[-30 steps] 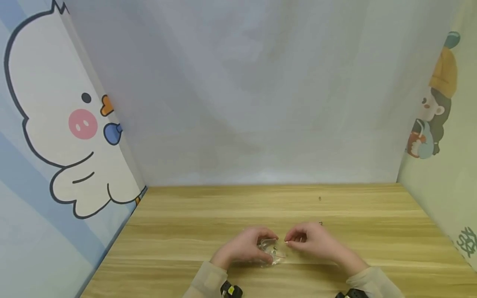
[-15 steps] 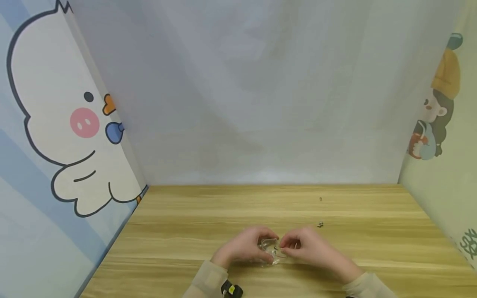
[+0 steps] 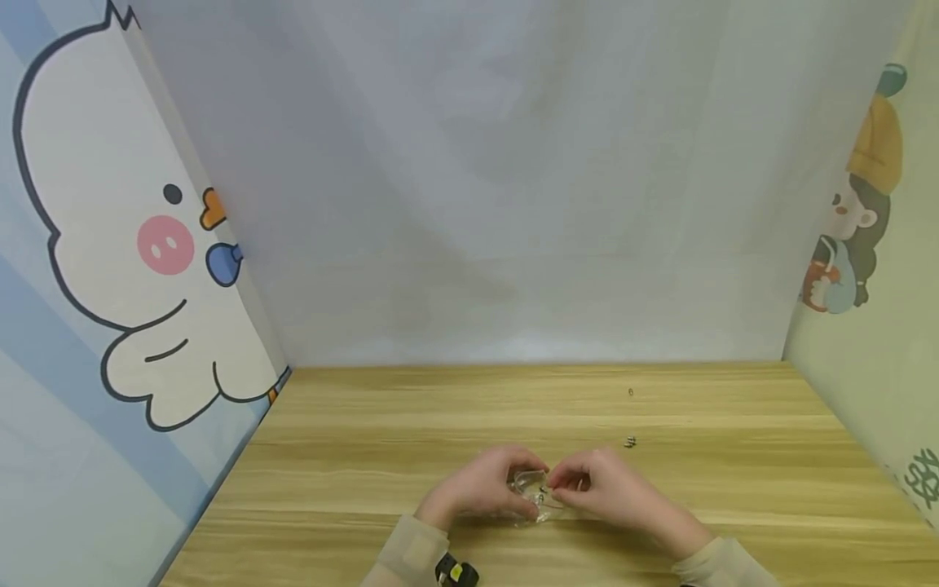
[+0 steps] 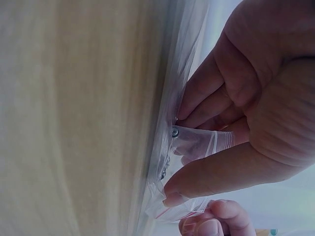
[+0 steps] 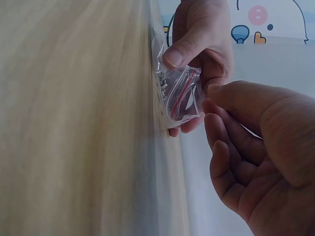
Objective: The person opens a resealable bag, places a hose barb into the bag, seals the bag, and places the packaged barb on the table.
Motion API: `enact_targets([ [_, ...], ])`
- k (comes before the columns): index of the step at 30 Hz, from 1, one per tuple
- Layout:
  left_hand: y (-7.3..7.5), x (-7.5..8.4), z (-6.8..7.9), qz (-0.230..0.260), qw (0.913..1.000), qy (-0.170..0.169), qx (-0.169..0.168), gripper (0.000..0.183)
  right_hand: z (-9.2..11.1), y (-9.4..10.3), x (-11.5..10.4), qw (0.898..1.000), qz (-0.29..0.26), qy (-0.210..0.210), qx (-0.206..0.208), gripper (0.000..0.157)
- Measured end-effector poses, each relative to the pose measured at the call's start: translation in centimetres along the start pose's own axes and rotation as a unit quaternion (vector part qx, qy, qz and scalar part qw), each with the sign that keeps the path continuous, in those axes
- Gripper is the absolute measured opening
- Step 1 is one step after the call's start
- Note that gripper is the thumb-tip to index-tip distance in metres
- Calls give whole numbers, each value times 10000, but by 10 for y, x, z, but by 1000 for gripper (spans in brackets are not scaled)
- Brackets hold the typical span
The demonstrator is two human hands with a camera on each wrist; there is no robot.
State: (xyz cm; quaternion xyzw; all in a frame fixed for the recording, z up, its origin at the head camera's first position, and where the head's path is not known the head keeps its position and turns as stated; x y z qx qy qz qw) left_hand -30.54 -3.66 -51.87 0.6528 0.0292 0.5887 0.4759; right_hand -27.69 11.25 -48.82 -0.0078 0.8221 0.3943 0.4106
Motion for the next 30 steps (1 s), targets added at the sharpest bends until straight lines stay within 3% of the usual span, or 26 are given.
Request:
enact_targets([
  [30, -1, -1, -1, -27, 10000, -31, 29, 58, 1, 12, 3, 9999, -92, -102, -80, 8],
])
Point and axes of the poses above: each hand's wrist, its own z-axis away from the middle knuckle, its own y-axis out of the back of the hand, x = y × z, the point moved 8 cm from there along -z, towards the middle knuckle, and after that the axes turned 8 degrees about y, right-handed, at the moved point
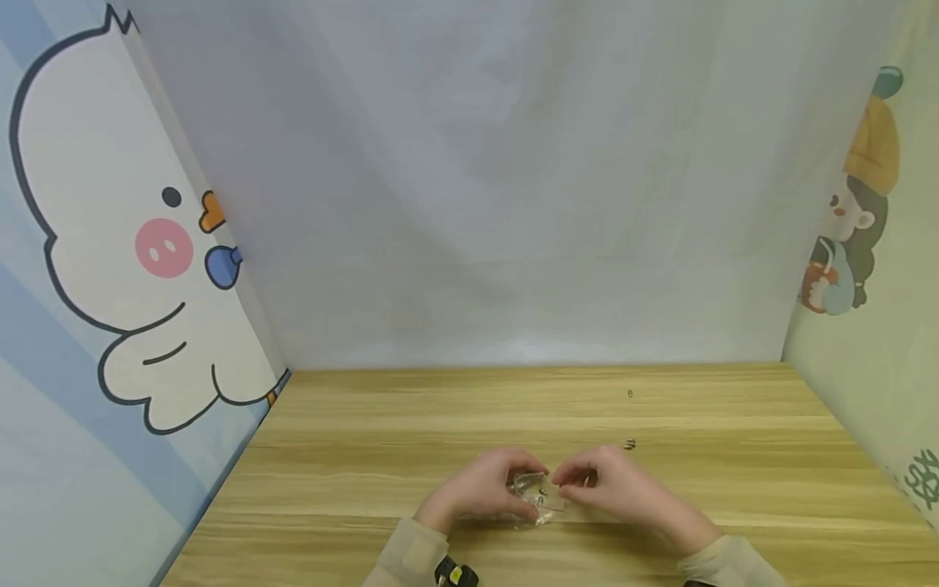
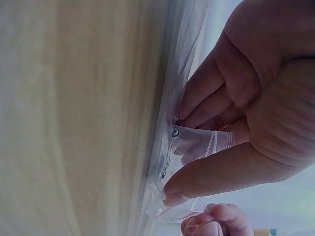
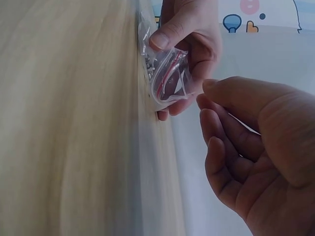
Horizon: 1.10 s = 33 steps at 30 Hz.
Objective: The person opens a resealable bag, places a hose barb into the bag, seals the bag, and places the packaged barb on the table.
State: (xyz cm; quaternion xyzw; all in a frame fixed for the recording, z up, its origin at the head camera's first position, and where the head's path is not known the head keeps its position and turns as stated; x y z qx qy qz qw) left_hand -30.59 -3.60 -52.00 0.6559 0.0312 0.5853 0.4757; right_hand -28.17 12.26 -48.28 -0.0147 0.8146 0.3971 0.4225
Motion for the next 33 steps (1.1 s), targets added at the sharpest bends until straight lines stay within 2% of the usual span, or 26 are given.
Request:
enact_targets([
  [13, -1, 0, 0, -23, 10000, -72, 6, 58, 7, 16, 23, 9985, -38, -542, 92, 11],
  [24, -1, 1, 1, -13, 10000, -85, -22, 57, 14, 50, 42, 9956, 123, -812, 452, 14],
  [33, -1, 1, 1, 144, 9999, 7, -64, 56, 32, 81, 69, 9875, 502, -1366, 613, 14],
])
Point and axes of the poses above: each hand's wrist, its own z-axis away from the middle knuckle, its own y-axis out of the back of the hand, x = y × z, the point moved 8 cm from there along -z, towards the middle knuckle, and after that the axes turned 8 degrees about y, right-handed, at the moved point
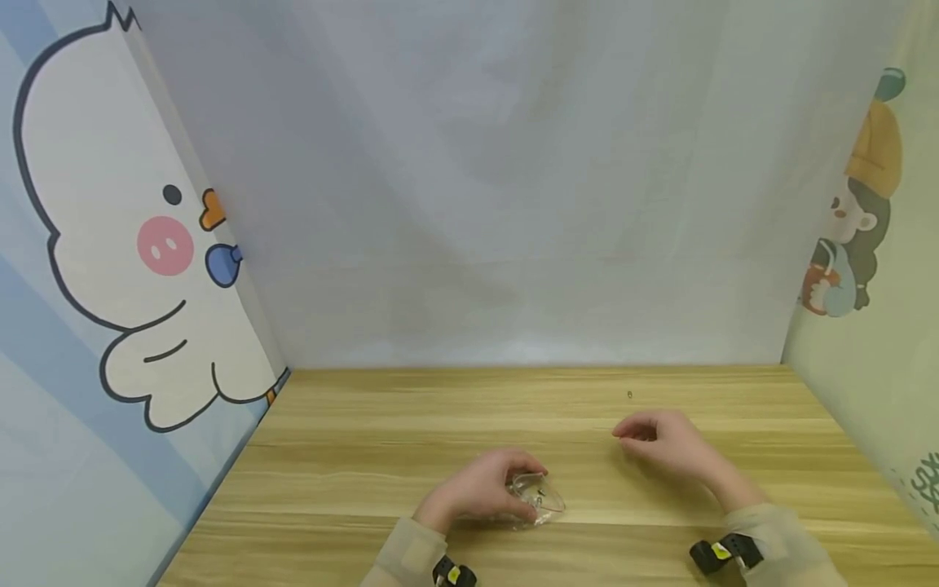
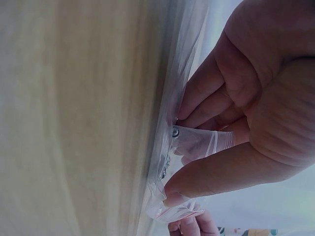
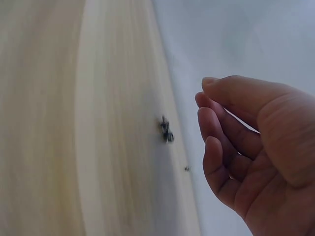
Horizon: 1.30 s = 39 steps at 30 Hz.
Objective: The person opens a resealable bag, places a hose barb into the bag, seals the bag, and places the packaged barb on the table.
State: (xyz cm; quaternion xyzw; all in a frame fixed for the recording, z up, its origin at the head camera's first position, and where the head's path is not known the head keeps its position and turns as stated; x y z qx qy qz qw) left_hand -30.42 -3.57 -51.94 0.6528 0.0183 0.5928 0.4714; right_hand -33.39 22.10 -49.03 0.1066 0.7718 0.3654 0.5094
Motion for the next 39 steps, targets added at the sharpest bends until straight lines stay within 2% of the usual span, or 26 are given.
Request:
enact_targets([
  [9, 0, -1, 0, -47, 10000, -79, -14, 56, 0, 16, 25, 9996, 217, -150, 42, 16],
  [21, -2, 1, 2, -63, 9999, -102, 34, 56, -6, 6, 45, 9994, 132, -15, -331, 12],
  [39, 1, 0, 2, 139, 9999, -19, 10, 57, -11, 7, 45, 9988, 228, 21, -425, 10],
])
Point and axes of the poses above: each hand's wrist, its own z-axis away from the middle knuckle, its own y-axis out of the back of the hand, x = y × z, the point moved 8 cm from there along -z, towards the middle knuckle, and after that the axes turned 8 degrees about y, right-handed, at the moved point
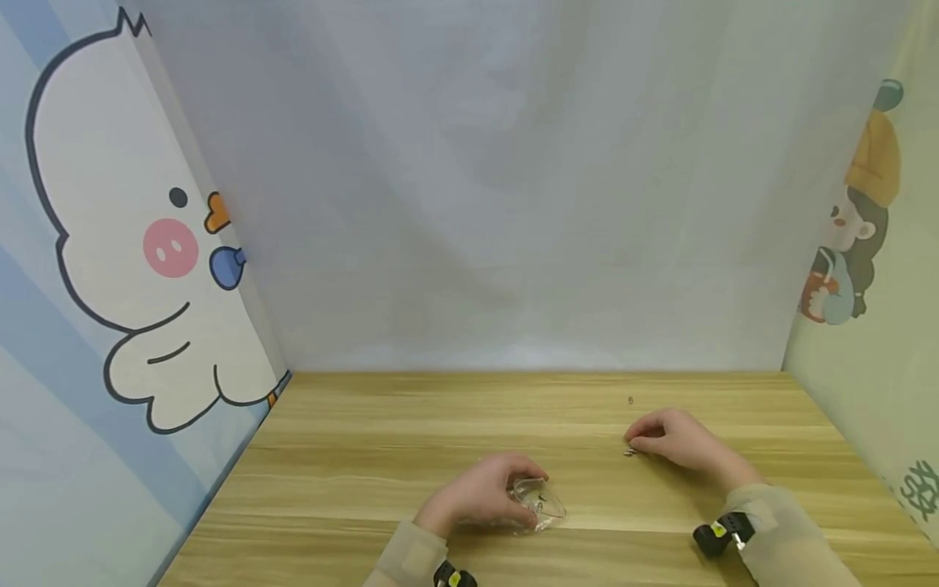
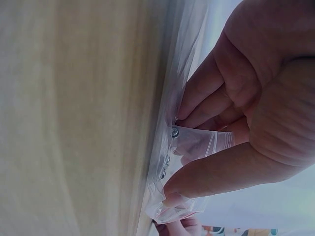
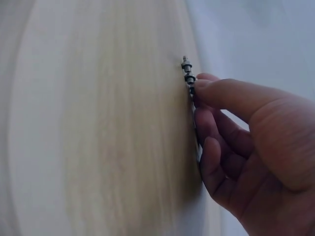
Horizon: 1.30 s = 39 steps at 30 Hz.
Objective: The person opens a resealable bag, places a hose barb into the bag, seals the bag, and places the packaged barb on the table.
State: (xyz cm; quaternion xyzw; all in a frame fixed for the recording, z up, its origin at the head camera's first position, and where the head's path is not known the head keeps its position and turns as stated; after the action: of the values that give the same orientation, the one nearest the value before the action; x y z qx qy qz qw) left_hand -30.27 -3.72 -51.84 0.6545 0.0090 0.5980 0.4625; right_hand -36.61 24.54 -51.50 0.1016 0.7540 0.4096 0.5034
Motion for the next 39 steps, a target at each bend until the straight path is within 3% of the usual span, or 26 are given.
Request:
enact_targets([
  [20, 0, 0, -1, -29, 10000, 20, 20, 57, 1, 1, -2, 9992, 293, 123, -230, 8],
  [39, 0, 2, 1, -48, 10000, 3, -14, 57, 2, 0, 0, 9997, 85, 90, -192, 7],
])
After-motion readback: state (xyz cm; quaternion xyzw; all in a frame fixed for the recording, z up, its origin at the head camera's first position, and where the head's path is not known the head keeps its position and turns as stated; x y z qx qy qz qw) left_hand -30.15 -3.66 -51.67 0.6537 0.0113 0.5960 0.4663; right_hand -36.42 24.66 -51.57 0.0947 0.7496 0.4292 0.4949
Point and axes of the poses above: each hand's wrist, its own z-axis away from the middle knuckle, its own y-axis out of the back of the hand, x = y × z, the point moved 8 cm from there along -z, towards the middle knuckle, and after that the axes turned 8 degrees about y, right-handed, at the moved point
